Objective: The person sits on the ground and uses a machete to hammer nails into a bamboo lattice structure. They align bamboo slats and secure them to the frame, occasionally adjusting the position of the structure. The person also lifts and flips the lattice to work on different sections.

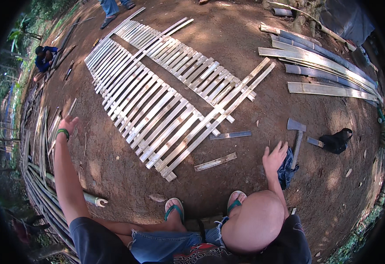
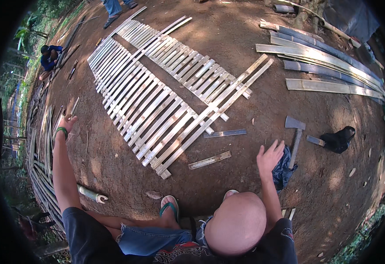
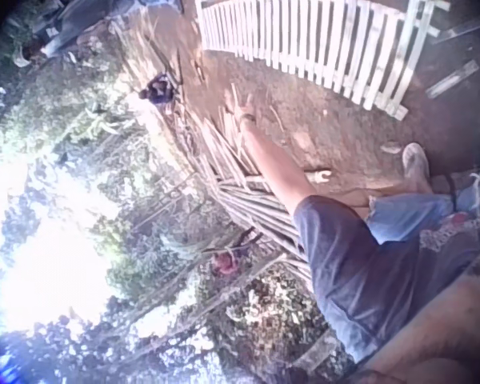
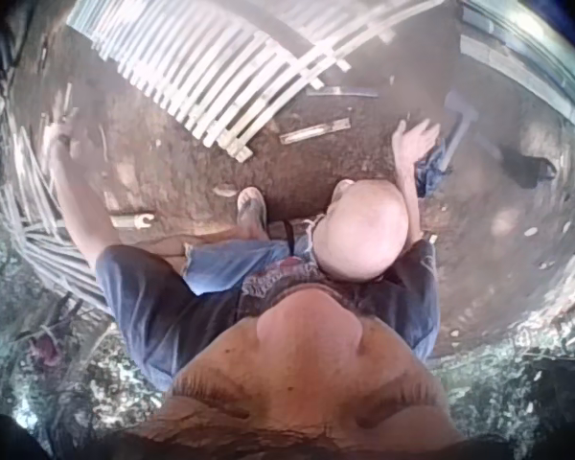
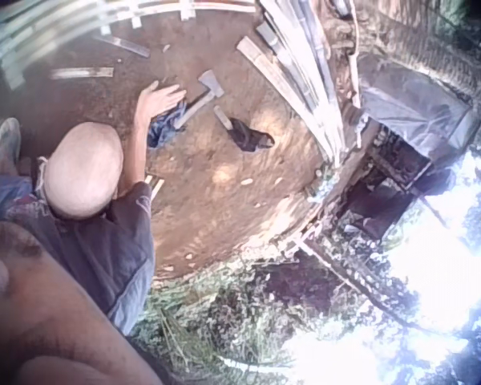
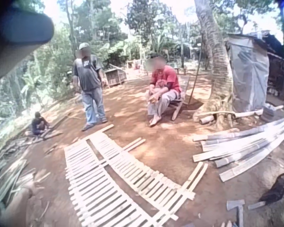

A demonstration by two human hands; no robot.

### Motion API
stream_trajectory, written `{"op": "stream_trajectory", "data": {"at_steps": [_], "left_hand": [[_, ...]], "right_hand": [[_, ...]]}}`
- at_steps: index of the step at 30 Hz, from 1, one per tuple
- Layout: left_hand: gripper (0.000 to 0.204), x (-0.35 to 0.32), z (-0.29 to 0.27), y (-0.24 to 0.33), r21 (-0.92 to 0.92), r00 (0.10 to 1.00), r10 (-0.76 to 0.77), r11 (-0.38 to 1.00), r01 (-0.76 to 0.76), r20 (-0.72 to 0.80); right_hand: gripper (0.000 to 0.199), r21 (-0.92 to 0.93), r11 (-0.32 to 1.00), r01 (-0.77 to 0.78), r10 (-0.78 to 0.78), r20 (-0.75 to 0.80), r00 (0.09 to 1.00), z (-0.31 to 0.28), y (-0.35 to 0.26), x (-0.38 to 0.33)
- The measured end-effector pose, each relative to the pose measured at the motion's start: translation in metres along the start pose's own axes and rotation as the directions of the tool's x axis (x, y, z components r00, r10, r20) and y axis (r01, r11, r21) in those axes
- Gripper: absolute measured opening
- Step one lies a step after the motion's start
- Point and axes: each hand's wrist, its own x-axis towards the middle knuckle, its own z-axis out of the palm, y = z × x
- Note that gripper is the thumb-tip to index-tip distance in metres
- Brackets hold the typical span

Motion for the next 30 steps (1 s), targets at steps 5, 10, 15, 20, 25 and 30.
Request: {"op": "stream_trajectory", "data": {"at_steps": [5, 10, 15, 20, 25, 30], "left_hand": [[0.063, -0.025, -0.093, -0.010, 0.256, 0.972, 0.203, 0.952, -0.168, -0.118], [0.060, -0.119, -0.016, -0.002, 0.073, 0.855, 0.519, 0.852, -0.519, 0.018], [0.068, -0.228, 0.123, 0.046, -0.182, 0.757, 0.615, 0.788, -0.588, 0.219], [0.068, -0.337, 0.205, 0.003, -0.381, 0.671, 0.646, 0.761, -0.525, 0.365], [0.076, -0.384, 0.294, 0.000, -0.562, 0.938, 0.331, 0.798, -0.219, 0.105], [0.103, -0.370, 0.357, 0.101, -0.678, 0.994, 0.108, 0.730, -0.083, -0.005]], "right_hand": [[0.082, -0.247, 0.939, -0.238, 0.251, 0.023, 0.968, 0.026, 0.133, -0.002], [0.074, -0.154, 0.931, -0.331, 0.335, 0.000, 0.942, 0.042, 0.132, 0.050], [0.061, -0.257, 0.864, -0.432, 0.494, 0.268, 0.827, 0.043, 0.206, 0.120], [0.043, -0.426, 0.888, -0.176, 0.341, 0.350, 0.873, 0.002, 0.164, 0.166], [0.044, 0.148, 0.938, -0.314, 0.108, 0.736, 0.668, -0.067, 0.013, 0.148], [0.042, 0.256, 0.961, -0.106, -0.191, 0.888, 0.418, -0.149, -0.151, 0.090]]}}
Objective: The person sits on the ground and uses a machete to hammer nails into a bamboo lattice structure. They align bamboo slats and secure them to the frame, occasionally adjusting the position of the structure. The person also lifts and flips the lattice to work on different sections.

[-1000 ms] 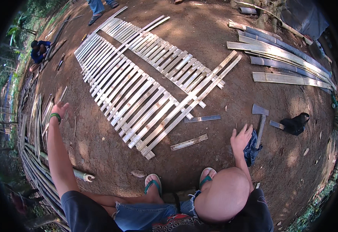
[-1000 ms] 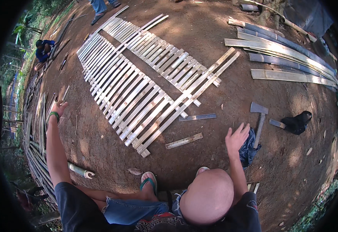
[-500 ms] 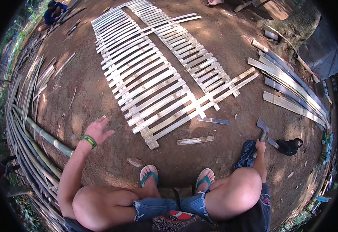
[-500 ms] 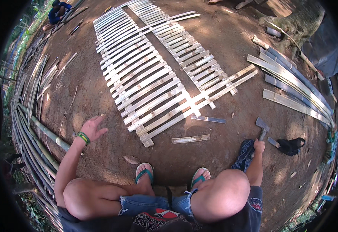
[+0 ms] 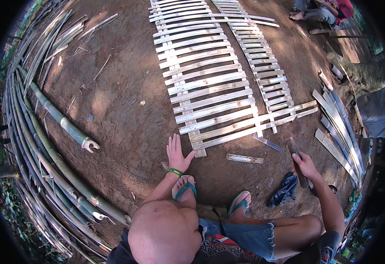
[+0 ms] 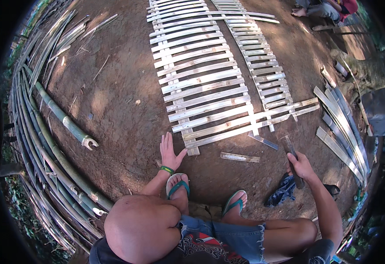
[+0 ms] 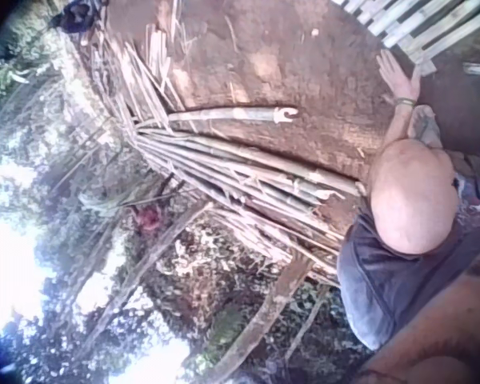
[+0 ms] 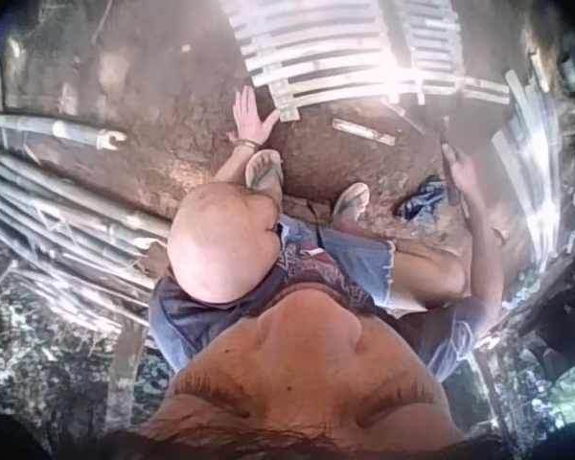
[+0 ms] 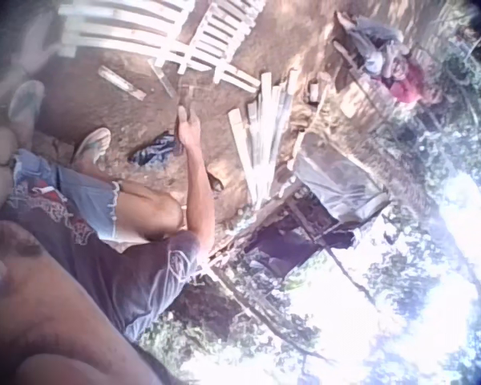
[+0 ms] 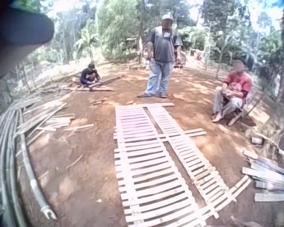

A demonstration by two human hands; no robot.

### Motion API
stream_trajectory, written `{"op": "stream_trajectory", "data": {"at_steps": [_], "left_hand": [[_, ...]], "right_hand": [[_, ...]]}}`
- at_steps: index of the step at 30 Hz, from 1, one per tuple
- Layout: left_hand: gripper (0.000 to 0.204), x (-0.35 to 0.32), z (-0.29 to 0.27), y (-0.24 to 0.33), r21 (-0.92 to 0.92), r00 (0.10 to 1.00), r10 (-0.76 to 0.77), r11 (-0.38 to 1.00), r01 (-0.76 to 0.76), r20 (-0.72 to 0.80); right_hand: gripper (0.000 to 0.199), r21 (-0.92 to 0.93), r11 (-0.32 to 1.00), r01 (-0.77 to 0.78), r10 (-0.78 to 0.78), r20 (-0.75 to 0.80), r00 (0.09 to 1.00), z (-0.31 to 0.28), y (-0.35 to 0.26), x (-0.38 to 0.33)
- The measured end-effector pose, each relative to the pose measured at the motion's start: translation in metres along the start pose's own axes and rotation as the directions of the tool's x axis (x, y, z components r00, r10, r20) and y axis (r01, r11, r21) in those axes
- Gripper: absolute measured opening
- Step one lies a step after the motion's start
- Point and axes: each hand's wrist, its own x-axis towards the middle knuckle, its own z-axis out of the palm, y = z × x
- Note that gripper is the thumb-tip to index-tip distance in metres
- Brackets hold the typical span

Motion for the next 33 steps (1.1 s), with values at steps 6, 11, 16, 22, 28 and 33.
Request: {"op": "stream_trajectory", "data": {"at_steps": [6, 11, 16, 22, 28, 33], "left_hand": [[0.124, 0.025, 0.012, 0.008, 0.166, 0.993, -0.047, 0.986, 0.028, 0.109], [0.130, 0.023, 0.008, -0.005, 0.129, 0.985, -0.035, 0.992, 0.013, 0.172], [0.132, 0.018, -0.011, -0.015, 0.130, 0.961, 0.008, 0.990, -0.046, 0.277], [0.109, 0.015, -0.007, -0.028, 0.125, 0.979, 0.069, 0.988, -0.094, 0.191], [0.084, 0.086, -0.013, -0.041, 0.157, 0.992, 0.041, 0.987, -0.022, -0.118], [0.079, 0.124, -0.013, -0.048, 0.319, 0.995, 0.095, 0.944, -0.085, -0.017]], "right_hand": [[0.037, 0.240, 0.968, 0.070, -0.141, 0.295, 0.945, 0.192, -0.086, 0.017], [0.034, 0.366, 0.928, 0.075, -0.166, 0.224, 0.960, 0.326, -0.087, 0.040], [0.031, 0.321, 0.935, 0.149, -0.174, 0.052, 0.983, 0.349, -0.067, 0.035], [0.036, 0.040, 0.982, 0.187, -0.189, 0.091, 0.978, 0.334, -0.035, 0.021], [0.037, -0.131, 0.912, 0.389, -0.394, -0.008, 0.919, 0.327, -0.062, 0.019], [0.041, -0.296, 0.811, 0.504, -0.524, 0.014, 0.852, 0.336, -0.063, 0.004]]}}
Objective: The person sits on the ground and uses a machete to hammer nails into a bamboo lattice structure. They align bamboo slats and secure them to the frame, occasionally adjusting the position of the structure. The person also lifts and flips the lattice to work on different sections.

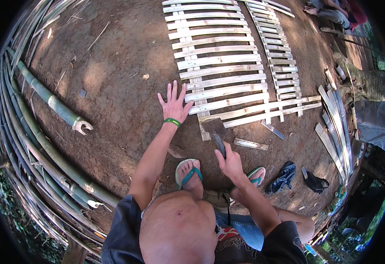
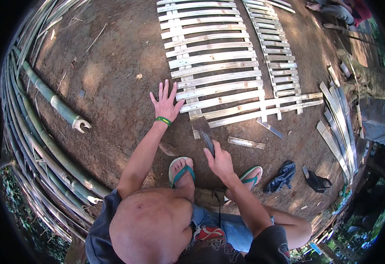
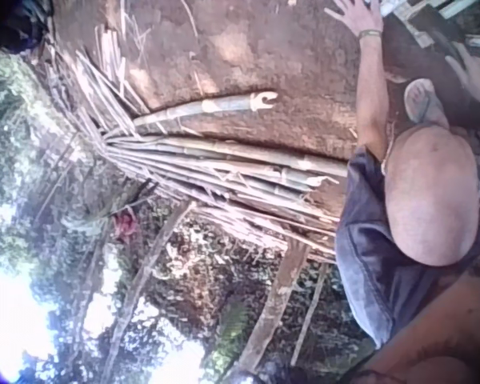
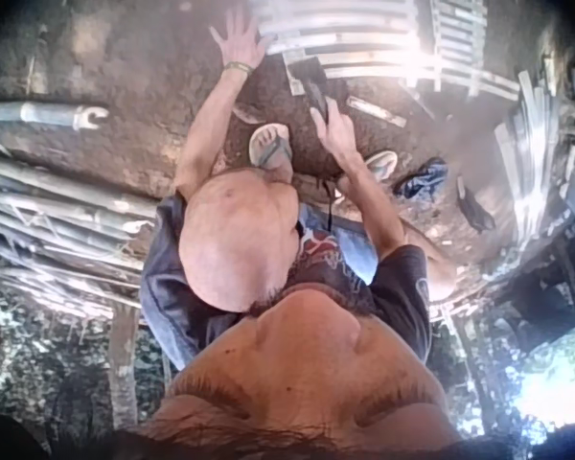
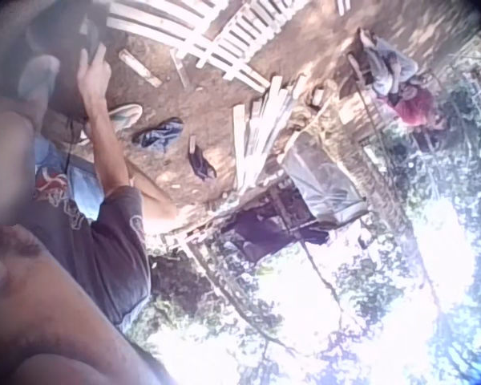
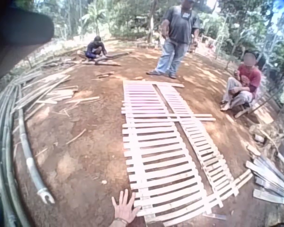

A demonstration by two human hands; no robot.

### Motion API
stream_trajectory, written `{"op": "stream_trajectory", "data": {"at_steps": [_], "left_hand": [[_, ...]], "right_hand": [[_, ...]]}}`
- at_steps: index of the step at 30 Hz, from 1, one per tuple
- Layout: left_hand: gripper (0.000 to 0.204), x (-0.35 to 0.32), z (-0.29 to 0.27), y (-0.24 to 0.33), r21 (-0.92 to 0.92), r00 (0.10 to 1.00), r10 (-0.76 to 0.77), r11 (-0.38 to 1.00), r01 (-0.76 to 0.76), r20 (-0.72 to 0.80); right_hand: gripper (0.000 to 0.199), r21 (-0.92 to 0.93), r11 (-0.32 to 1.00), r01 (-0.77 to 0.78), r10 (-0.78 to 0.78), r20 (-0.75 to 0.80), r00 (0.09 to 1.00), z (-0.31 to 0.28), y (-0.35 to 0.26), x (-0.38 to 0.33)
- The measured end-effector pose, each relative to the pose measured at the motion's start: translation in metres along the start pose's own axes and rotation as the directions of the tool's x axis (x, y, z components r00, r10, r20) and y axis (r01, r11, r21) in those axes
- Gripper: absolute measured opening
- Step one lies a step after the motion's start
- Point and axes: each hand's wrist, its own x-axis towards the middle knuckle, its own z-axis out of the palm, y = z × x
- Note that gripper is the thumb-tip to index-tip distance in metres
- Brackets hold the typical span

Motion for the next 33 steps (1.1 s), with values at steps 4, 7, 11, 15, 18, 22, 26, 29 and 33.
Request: {"op": "stream_trajectory", "data": {"at_steps": [4, 7, 11, 15, 18, 22, 26, 29, 33], "left_hand": [[0.077, 0.001, 0.009, 0.003, 0.001, 1.000, 0.010, 1.000, -0.010, 0.019], [0.076, -0.005, 0.008, 0.001, 0.010, 1.000, 0.001, 1.000, -0.001, 0.025], [0.076, -0.004, 0.006, -0.004, 0.024, 1.000, -0.009, 1.000, 0.009, 0.016], [0.077, 0.000, 0.008, 0.003, 0.004, 1.000, 0.010, 1.000, -0.010, 0.017], [0.077, -0.001, 0.009, 0.001, 0.023, 1.000, 0.006, 1.000, -0.006, 0.016], [0.076, -0.004, 0.010, -0.003, 0.018, 1.000, -0.006, 1.000, 0.006, 0.007], [0.076, -0.002, 0.006, 0.000, -0.023, 1.000, 0.003, 1.000, -0.003, -0.003], [0.076, -0.001, 0.006, -0.003, -0.007, 1.000, 0.001, 1.000, -0.001, 0.018], [0.075, -0.003, 0.007, -0.001, -0.002, 1.000, -0.009, 1.000, 0.009, 0.027]], "right_hand": [[0.041, -0.166, 0.986, -0.002, 0.005, 0.015, 1.000, 0.013, 0.030, -0.018], [0.041, -0.084, 0.995, -0.053, 0.052, -0.019, 0.998, 0.004, 0.015, -0.006], [0.041, -0.020, 0.999, 0.031, -0.033, -0.118, 0.992, 0.000, -0.006, -0.006], [0.042, -0.187, 0.982, 0.035, -0.042, -0.036, 0.998, 0.027, 0.031, -0.023], [0.042, -0.192, 0.980, 0.045, -0.044, 0.011, 0.999, 0.026, 0.028, -0.033], [0.041, -0.060, 0.998, 0.026, -0.030, -0.062, 0.998, 0.028, 0.015, -0.021], [0.039, -0.132, 0.989, 0.063, -0.070, -0.046, 0.997, 0.032, 0.032, -0.021], [0.038, -0.264, 0.964, -0.011, 0.034, 0.082, 0.996, 0.031, 0.047, -0.032], [0.037, -0.096, 0.995, -0.035, 0.028, -0.071, 0.997, 0.028, 0.063, -0.049]]}}
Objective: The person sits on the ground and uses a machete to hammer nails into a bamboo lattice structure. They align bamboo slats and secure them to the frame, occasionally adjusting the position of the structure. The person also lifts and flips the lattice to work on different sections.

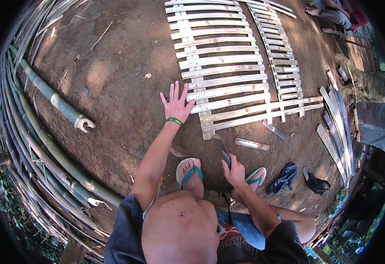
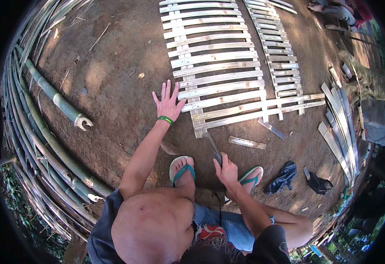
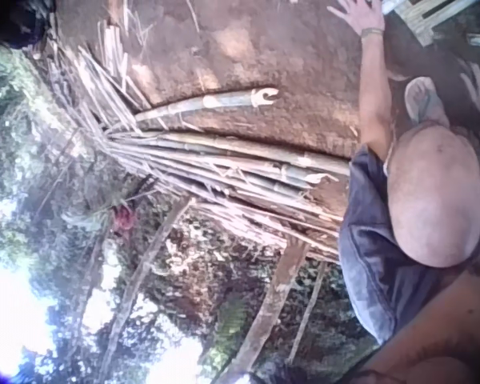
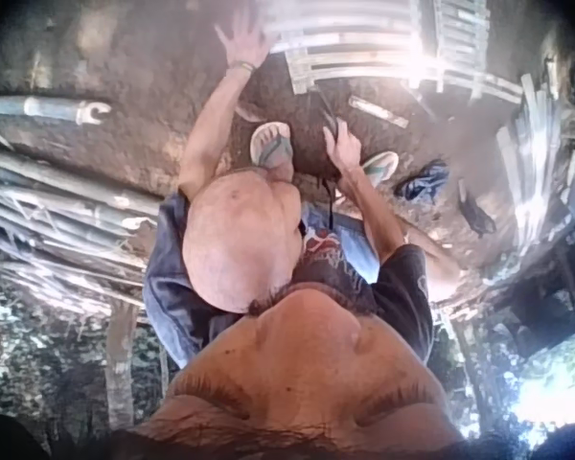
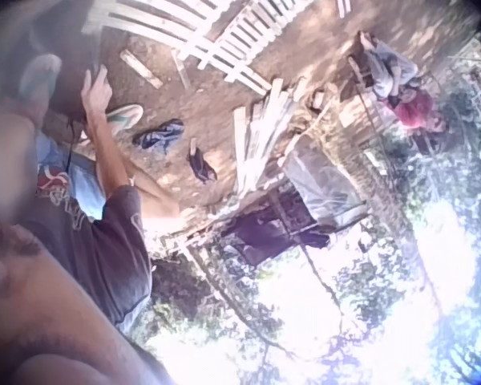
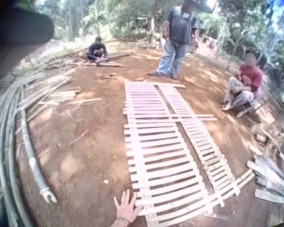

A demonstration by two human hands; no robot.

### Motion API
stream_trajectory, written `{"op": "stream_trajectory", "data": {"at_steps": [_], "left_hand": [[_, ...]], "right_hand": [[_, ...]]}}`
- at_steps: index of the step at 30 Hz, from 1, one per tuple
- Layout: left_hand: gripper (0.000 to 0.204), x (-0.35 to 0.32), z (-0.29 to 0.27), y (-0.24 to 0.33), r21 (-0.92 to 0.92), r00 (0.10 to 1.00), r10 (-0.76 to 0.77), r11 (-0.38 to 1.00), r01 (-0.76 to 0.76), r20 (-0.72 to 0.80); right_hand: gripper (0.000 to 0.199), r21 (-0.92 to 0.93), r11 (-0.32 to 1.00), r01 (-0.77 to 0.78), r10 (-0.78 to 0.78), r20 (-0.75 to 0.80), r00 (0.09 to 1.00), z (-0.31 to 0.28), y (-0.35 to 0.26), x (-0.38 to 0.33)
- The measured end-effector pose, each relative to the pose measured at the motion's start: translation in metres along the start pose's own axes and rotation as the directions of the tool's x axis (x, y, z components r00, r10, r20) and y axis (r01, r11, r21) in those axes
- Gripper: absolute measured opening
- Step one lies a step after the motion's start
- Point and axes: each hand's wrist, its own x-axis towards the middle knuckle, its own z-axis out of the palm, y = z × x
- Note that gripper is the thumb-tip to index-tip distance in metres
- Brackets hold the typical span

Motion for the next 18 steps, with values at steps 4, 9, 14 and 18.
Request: {"op": "stream_trajectory", "data": {"at_steps": [4, 9, 14, 18], "left_hand": [[0.077, -0.002, -0.001, 0.006, -0.004, 0.998, -0.057, 0.998, 0.057, 0.010], [0.059, -0.054, -0.012, 0.043, -0.524, 0.951, -0.289, 0.830, 0.191, -0.111], [0.042, -0.100, 0.023, 0.075, -0.677, 0.840, -0.428, 0.512, 0.529, 0.334], [0.039, -0.102, 0.053, 0.052, -0.697, 0.831, -0.450, 0.478, 0.534, 0.327]], "right_hand": [[0.040, -0.005, 0.989, -0.151, 0.142, -0.309, 0.940, -0.006, 0.033, -0.006], [0.045, -0.034, 0.801, -0.597, 0.440, -0.644, 0.626, -0.047, 0.123, -0.002], [0.047, -0.113, 0.635, -0.764, 0.533, -0.651, 0.540, -0.106, 0.232, -0.007], [0.056, -0.480, 0.814, -0.326, 0.006, -0.555, 0.832, -0.100, 0.180, 0.028]]}}
